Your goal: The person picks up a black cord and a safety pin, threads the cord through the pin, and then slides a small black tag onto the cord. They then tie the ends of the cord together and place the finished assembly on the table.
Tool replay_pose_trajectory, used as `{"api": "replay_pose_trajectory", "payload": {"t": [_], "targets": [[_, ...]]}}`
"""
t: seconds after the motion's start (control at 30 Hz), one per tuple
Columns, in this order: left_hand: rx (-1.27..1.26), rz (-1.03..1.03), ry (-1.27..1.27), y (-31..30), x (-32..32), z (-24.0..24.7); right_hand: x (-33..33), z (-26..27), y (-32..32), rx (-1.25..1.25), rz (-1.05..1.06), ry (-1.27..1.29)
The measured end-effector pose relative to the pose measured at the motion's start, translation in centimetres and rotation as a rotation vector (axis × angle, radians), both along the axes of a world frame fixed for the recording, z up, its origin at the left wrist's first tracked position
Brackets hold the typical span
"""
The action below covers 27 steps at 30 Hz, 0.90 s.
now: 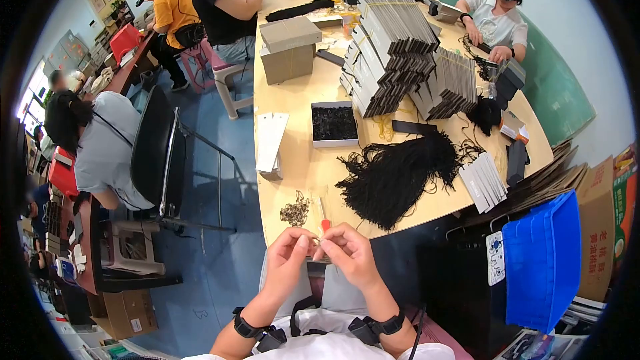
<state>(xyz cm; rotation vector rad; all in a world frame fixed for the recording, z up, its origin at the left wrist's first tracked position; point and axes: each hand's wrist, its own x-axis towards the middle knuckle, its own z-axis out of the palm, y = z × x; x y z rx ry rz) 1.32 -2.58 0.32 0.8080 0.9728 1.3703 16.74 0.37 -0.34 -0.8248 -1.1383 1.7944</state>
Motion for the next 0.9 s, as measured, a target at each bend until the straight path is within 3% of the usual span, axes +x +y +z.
{"api": "replay_pose_trajectory", "payload": {"t": [0.07,0.27,0.43,0.53,0.6,0.67,0.7,0.77,0.8,0.87,0.9], "targets": [[0.04,0.05,0.036,-0.1,0.1,0.6,-1.0,0.3,-0.2,0.049,-0.102,0.026],[0.018,0.222,0.108,-0.3,-0.9,-0.8,-4.0,-0.1,-0.3,0.088,-0.145,-0.012],[0.077,0.319,0.263,0.9,-2.7,0.3,-3.2,1.2,0.4,0.096,-0.072,-0.151],[0.125,0.39,0.341,1.9,-5.5,1.0,1.9,2.0,1.4,-0.005,-0.088,0.188],[0.151,0.444,0.416,2.0,-7.0,1.2,4.6,2.0,1.9,0.11,-0.044,0.549],[0.204,0.493,0.516,2.1,-8.4,0.1,5.8,3.5,1.8,0.011,-0.271,0.58],[0.155,0.484,0.488,1.7,-8.6,0.4,6.2,3.5,1.9,0.012,-0.275,0.577],[0.159,0.433,0.47,1.2,-8.3,0.4,6.5,3.4,2.2,0.115,-0.361,0.074],[0.161,0.387,0.454,1.0,-8.0,0.5,6.1,3.5,2.1,0.114,-0.357,0.074],[0.16,0.219,0.452,0.2,-7.7,0.9,4.2,3.7,1.8,0.101,-0.309,-0.326],[0.153,0.102,0.398,-0.1,-7.5,1.0,2.8,2.6,1.5,0.276,-0.371,-0.381]]}}
